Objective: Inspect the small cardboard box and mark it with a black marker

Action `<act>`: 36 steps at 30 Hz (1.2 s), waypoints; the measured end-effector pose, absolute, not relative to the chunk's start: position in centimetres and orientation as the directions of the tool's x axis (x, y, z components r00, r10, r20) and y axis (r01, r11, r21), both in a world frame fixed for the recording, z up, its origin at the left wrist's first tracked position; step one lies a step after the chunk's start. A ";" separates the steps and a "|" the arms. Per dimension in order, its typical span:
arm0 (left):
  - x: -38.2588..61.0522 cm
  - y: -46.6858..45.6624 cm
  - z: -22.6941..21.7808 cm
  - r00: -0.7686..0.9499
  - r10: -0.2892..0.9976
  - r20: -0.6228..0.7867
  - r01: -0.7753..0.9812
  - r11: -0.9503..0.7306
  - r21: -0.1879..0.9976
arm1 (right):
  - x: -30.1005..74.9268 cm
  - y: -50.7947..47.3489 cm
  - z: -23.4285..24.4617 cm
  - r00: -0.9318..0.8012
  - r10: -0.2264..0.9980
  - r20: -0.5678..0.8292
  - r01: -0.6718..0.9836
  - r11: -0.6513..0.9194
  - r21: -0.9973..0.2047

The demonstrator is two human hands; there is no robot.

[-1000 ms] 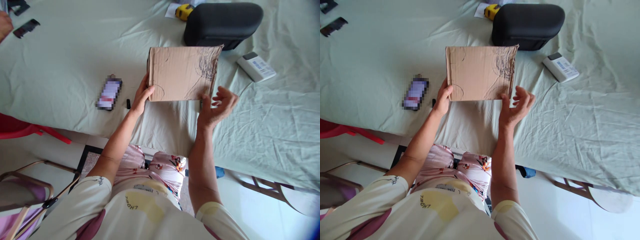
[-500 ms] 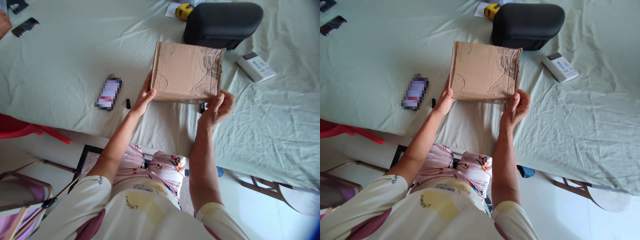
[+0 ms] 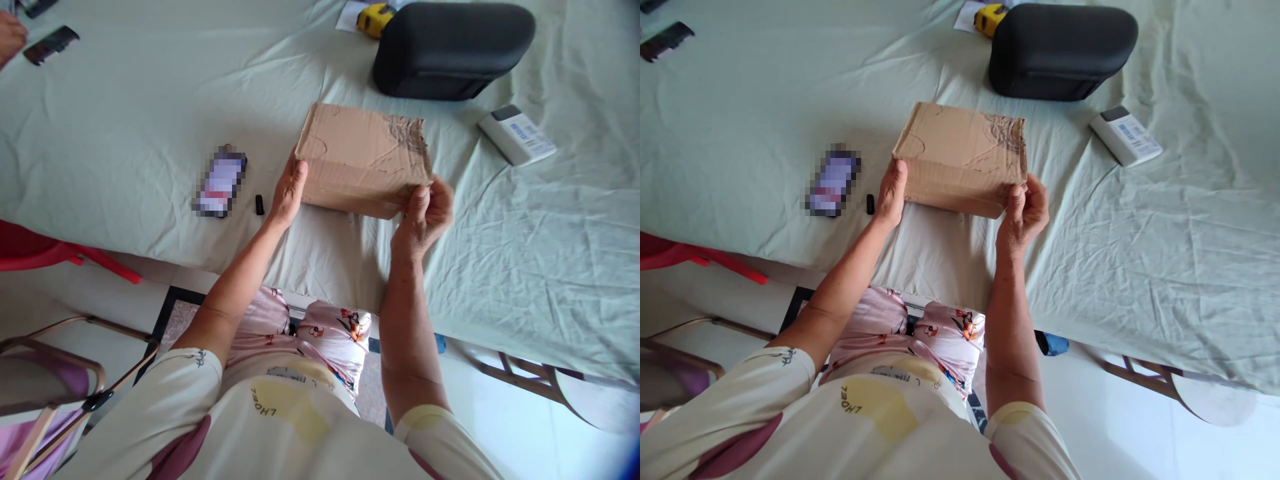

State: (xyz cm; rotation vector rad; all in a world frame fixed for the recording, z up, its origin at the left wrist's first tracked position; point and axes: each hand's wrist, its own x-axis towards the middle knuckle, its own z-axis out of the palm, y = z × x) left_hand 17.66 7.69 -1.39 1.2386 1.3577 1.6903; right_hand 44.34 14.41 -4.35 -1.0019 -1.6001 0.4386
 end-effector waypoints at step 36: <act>15.6 8.6 -4.9 -0.395 0.758 0.519 0.395 -0.369 0.841 | 44.4 13.8 -3.7 0.110 0.767 0.632 0.191 0.608 -0.771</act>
